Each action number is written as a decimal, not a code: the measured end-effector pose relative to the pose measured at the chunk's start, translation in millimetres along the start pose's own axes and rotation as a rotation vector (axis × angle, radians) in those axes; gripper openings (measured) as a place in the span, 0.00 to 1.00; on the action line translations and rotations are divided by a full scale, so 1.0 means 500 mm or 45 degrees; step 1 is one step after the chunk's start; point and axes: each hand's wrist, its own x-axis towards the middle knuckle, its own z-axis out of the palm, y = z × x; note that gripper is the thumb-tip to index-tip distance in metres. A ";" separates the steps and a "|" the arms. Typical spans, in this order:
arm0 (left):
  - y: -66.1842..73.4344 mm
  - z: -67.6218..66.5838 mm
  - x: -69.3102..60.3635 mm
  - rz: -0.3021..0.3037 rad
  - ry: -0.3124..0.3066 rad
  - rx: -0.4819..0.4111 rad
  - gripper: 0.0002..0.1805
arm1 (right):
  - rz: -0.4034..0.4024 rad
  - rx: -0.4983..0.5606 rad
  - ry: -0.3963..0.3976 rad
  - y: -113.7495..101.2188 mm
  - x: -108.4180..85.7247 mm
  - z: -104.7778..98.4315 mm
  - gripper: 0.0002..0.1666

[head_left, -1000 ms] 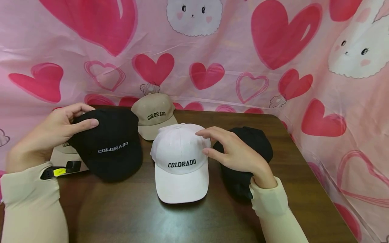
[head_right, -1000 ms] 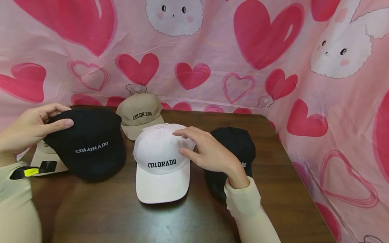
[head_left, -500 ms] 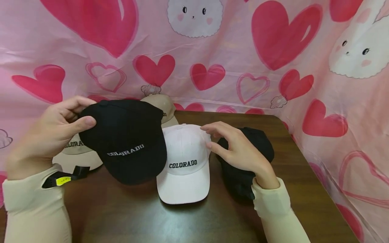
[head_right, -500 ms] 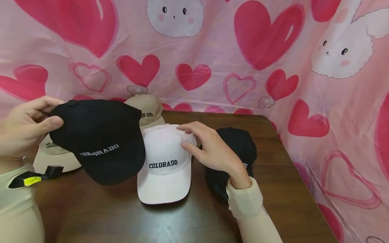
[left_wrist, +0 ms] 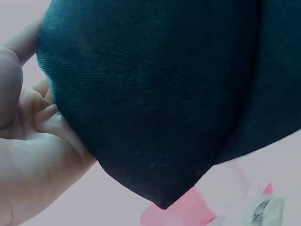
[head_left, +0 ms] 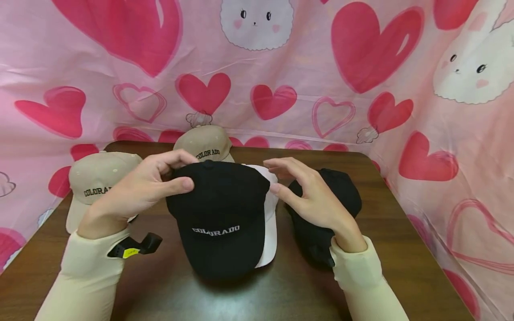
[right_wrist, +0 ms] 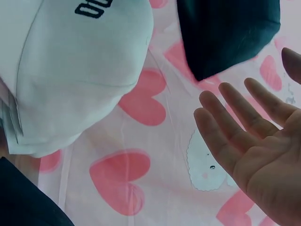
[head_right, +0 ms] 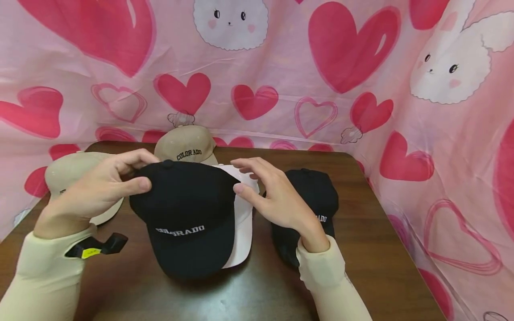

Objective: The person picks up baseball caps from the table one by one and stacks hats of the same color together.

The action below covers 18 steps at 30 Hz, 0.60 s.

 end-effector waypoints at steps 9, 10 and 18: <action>-0.028 0.062 0.043 -0.087 -0.070 0.000 0.15 | 0.040 0.101 -0.138 -0.005 -0.001 0.016 0.27; -0.031 0.067 0.046 -0.096 -0.080 -0.019 0.16 | 0.049 0.120 -0.155 -0.004 -0.001 0.017 0.26; -0.045 0.090 0.060 -0.160 -0.086 -0.008 0.17 | 0.116 0.478 -0.288 0.014 -0.002 0.006 0.14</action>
